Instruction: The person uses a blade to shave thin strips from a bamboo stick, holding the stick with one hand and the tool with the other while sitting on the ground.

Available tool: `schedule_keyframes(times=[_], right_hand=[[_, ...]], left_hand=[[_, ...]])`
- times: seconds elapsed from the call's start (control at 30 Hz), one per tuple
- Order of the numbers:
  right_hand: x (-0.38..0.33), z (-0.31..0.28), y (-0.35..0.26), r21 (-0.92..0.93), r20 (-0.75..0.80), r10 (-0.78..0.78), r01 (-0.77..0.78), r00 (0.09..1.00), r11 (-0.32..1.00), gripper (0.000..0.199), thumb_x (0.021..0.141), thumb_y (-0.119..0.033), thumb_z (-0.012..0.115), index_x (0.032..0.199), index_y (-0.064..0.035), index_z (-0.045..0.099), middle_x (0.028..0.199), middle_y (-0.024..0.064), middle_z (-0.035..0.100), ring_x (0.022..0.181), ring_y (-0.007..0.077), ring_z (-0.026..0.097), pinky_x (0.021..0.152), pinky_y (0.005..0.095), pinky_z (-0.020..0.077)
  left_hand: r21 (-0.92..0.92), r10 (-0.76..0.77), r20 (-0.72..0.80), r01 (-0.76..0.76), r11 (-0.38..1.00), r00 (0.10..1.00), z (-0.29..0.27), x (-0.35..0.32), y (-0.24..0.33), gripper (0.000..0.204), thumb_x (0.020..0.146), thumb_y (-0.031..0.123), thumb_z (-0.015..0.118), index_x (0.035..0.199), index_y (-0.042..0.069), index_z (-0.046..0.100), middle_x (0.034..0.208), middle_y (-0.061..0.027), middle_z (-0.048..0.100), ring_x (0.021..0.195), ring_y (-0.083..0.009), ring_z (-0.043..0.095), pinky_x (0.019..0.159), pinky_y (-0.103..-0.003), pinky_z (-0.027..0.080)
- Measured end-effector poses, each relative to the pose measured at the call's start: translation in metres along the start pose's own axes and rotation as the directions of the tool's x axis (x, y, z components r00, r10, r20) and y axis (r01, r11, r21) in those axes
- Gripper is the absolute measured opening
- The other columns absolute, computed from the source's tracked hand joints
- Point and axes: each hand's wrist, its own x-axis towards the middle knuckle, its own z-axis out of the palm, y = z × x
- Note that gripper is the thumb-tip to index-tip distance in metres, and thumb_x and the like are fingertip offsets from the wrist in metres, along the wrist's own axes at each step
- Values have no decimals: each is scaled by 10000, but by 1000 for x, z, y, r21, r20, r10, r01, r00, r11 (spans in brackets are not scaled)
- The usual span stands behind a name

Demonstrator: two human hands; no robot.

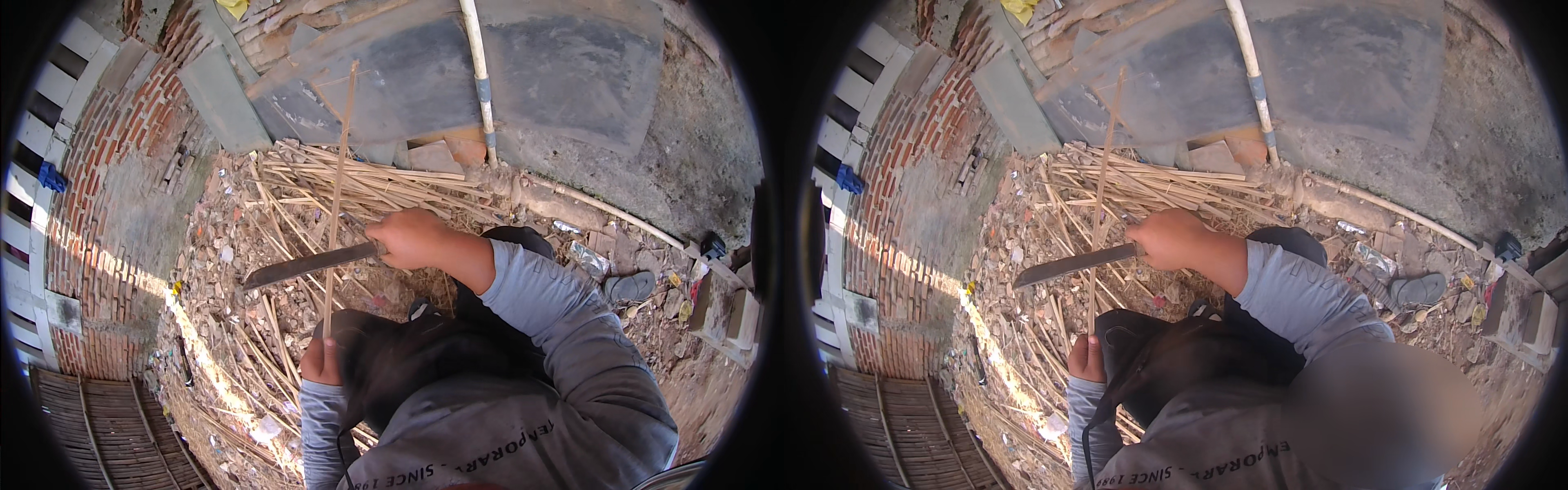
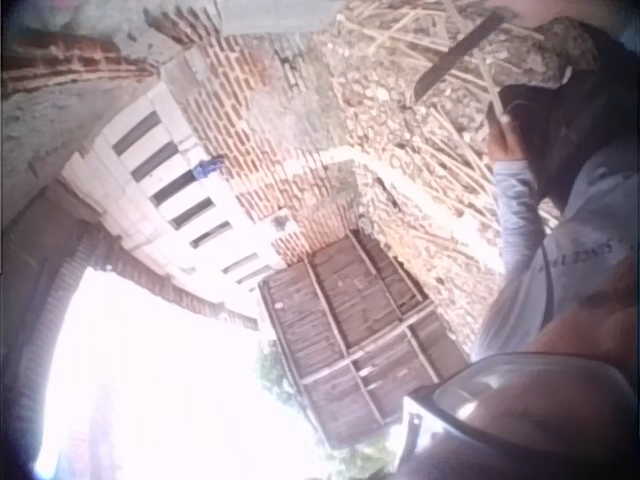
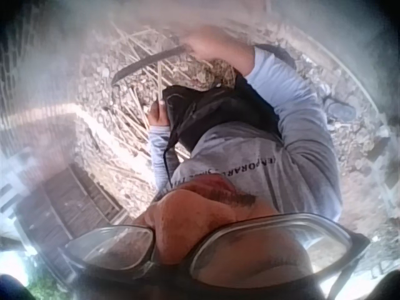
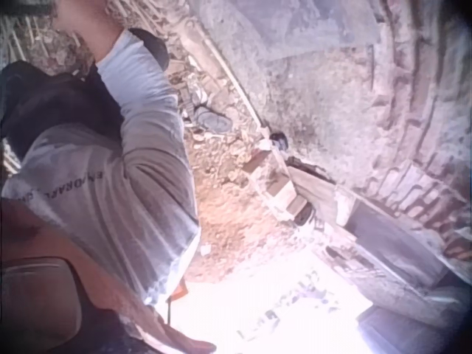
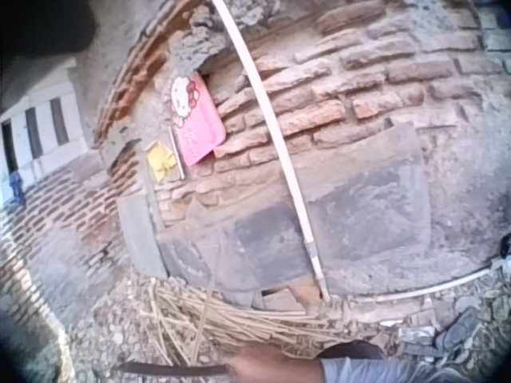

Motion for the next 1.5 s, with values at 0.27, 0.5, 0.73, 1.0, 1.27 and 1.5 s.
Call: schedule_keyframes(times=[0.27, 0.5, 0.73, 1.0, 1.27, 1.5], right_hand=[[5, 0, 21, 119, -68, 50, -42, 996, 992, 268, 735, -199, 689, 991, -130, 655, 767, 128, 665, 777, 362, 668, 667, 493, 522], [-3, 0, -5, 31, 1, -79, 79, 997, 996, 233, 712, -201, 704, 901, -107, 607, 731, 136, 642, 752, 367, 655, 655, 500, 502], [12, -4, 27, 92, -73, 103, -96, 992, 991, 299, 725, -202, 688, 1008, -112, 656, 787, 146, 670, 820, 362, 670, 696, 493, 530], [2, 13, 9, 92, -57, -77, 82, 995, 992, 259, 733, -240, 709, 962, -135, 646, 729, 137, 642, 765, 365, 656, 653, 494, 508], [0, 0, 1, 62, -88, -56, 61, 995, 996, 255, 716, -195, 701, 956, -122, 656, 706, 141, 637, 743, 364, 652, 635, 492, 501], [14, 1, 44, 162, -161, 131, -105, 978, 981, 334, 722, -204, 687, 1037, -97, 666, 787, 164, 669, 790, 369, 659, 698, 479, 517]], left_hand=[[-19, 28, 19, -28, 999, 999, -7, -3, 1, 439, 1018, 379, 484, 791, 7, 532, 595, -62, 454, 578, -136, 403, 528, -334, 349], [46, 18, 14, -18, 999, 1000, -6, -5, -6, 346, 1008, 306, 516, 869, -1, 591, 632, -91, 527, 596, -146, 462, 558, -337, 393], [-69, -70, 26, 71, 995, 997, -17, -18, -9, 378, 1009, 309, 523, 771, 16, 515, 612, -21, 461, 608, -92, 388, 535, -302, 340], [-136, -106, 46, 111, 984, 993, -12, -13, -1, 371, 1017, 313, 510, 795, 16, 521, 605, -13, 447, 598, -98, 385, 530, -306, 332], [-105, -74, 3, 74, 992, 997, -8, -9, -2, 399, 1021, 324, 507, 742, 40, 485, 601, 31, 410, 592, -63, 346, 504, -276, 283], [-120, -101, 23, 103, 987, 995, -20, -15, -8, 375, 1012, 308, 526, 761, 29, 517, 592, 31, 426, 585, -57, 355, 499, -274, 276]])
